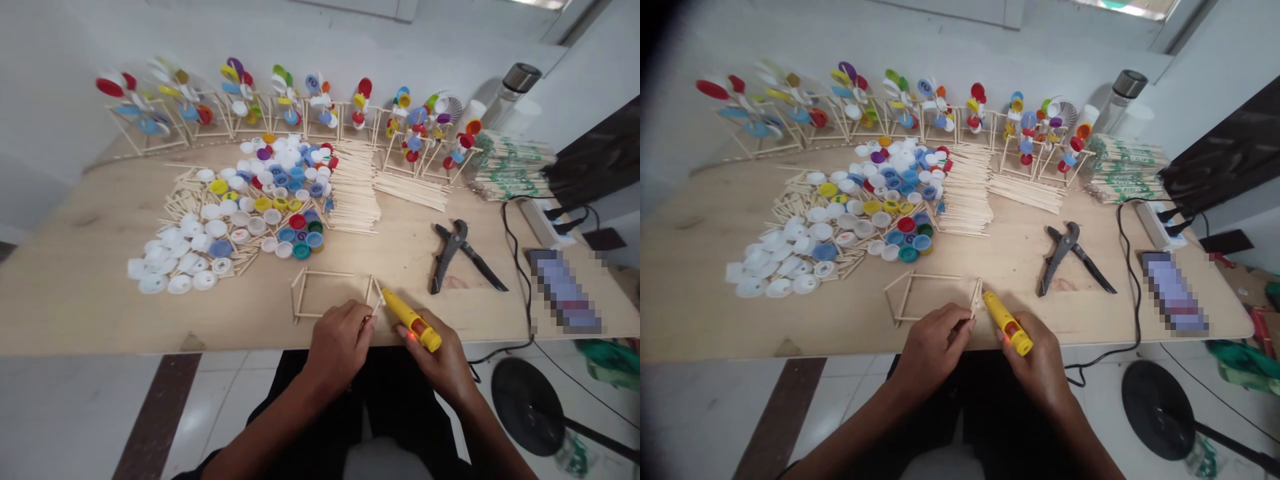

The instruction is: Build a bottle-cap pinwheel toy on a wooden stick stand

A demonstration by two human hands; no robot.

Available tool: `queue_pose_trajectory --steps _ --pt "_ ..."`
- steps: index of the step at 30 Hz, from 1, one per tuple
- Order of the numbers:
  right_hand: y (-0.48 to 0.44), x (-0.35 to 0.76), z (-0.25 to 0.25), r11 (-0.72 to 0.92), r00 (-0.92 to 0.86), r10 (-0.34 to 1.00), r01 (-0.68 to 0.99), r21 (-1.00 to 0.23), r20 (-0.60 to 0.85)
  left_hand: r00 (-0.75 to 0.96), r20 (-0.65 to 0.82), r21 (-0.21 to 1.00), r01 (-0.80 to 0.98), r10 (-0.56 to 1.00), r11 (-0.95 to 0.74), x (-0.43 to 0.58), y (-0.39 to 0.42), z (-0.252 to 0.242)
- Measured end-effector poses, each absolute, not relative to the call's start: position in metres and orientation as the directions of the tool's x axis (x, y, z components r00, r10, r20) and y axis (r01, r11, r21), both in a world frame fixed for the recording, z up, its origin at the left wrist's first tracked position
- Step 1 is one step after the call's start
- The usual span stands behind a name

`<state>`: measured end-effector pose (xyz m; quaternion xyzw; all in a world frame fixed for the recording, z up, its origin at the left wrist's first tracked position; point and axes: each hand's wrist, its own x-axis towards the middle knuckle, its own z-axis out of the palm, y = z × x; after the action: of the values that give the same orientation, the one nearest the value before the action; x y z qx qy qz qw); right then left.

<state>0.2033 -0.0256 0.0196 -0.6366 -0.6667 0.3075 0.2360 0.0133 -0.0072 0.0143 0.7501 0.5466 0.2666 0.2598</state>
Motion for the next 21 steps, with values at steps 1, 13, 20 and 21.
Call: queue_pose_trajectory --steps 1,13,20,21 --pt "-0.025 0.203 0.019 0.005 -0.078 0.994 0.702 -0.712 -0.07 0.26 0.118 0.681 0.681 0.958 -0.269 0.013 -0.007 0.014" --pt "-0.011 0.203 0.021 0.024 -0.016 1.0 0.666 -0.746 0.018 0.261 0.083 0.693 0.679 0.962 -0.244 0.013 -0.007 0.013" --pt "-0.012 0.204 0.038 0.067 0.071 0.989 0.58 -0.812 0.132 0.239 0.063 0.724 0.657 0.969 -0.209 0.011 -0.005 0.013" --pt "-0.014 0.206 0.039 0.061 0.056 0.992 0.564 -0.824 0.112 0.233 0.055 0.731 0.653 0.971 -0.198 0.011 -0.005 0.013"
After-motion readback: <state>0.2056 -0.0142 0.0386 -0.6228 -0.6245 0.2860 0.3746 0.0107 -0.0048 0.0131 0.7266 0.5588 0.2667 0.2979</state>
